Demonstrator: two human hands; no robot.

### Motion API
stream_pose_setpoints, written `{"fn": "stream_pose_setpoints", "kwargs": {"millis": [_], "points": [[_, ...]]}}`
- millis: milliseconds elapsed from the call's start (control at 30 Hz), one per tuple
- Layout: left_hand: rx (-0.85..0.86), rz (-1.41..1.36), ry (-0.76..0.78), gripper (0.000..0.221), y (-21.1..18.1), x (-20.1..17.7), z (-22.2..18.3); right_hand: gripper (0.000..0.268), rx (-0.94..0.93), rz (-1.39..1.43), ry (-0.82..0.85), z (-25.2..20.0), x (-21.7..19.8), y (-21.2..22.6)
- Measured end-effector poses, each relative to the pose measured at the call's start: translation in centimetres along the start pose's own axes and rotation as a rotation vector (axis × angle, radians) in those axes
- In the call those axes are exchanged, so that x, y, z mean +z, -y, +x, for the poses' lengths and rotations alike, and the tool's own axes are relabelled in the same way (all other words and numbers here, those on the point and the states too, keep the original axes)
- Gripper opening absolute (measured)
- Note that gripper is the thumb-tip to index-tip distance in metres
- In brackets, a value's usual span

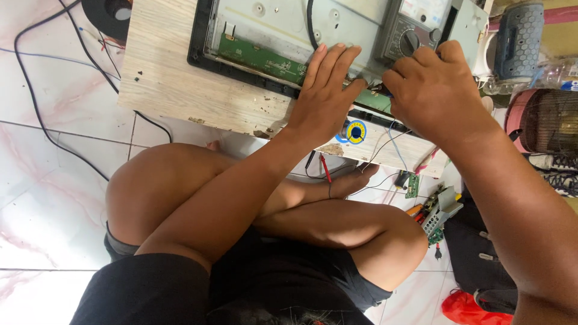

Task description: The person sits on the floor repairing a television lying face-down on a low table. They use a screwdriver on the chassis, handle wires and a multimeter, and use pliers to work on the exposed circuit board, probing and adjusting components and connections.

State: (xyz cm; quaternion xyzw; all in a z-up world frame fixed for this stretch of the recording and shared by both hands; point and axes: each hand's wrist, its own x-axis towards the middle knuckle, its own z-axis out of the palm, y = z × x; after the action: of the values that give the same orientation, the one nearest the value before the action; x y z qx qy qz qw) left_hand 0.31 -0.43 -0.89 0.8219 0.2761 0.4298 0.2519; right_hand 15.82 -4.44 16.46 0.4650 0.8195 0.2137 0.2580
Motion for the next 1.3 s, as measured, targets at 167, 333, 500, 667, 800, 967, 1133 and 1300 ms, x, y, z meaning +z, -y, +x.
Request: {"fn": "stream_pose_setpoints", "kwargs": {"millis": [167,333,500,667,800,967,1133,1300], "points": [[-0.002,-0.007,-0.005,0.030,0.1,0.2,-0.1,0.018,-0.037,-0.022,0.018,0.6,-0.6,-0.1],[-0.010,-0.019,0.017,0.029,0.0,0.0,0.0,0.018,-0.071,-0.094,0.048,0.7,-0.2,0.1],[-0.010,-0.031,0.027,0.031,0.1,0.0,-0.1,0.011,-0.055,-0.100,0.110,1.4,0.1,0.2],[-0.007,-0.020,0.057,0.036,-0.1,-0.2,0.1,0.003,-0.080,-0.077,0.051,0.8,0.8,0.2],[-0.008,-0.005,0.048,0.033,0.1,0.0,-0.1,0.004,-0.006,-0.036,0.066,-0.2,1.3,1.3],[-0.003,-0.015,0.023,0.030,0.1,0.1,-0.1,0.005,0.075,-0.049,0.100,-0.9,1.2,1.7],[0.026,-0.035,-0.015,0.032,0.4,0.3,-0.4,0.013,-0.079,-0.077,-0.021,-0.2,0.4,0.2],[0.007,-0.017,0.001,0.035,0.2,0.0,-0.1,0.013,-0.122,-0.158,0.008,0.9,0.4,-0.2]]}}
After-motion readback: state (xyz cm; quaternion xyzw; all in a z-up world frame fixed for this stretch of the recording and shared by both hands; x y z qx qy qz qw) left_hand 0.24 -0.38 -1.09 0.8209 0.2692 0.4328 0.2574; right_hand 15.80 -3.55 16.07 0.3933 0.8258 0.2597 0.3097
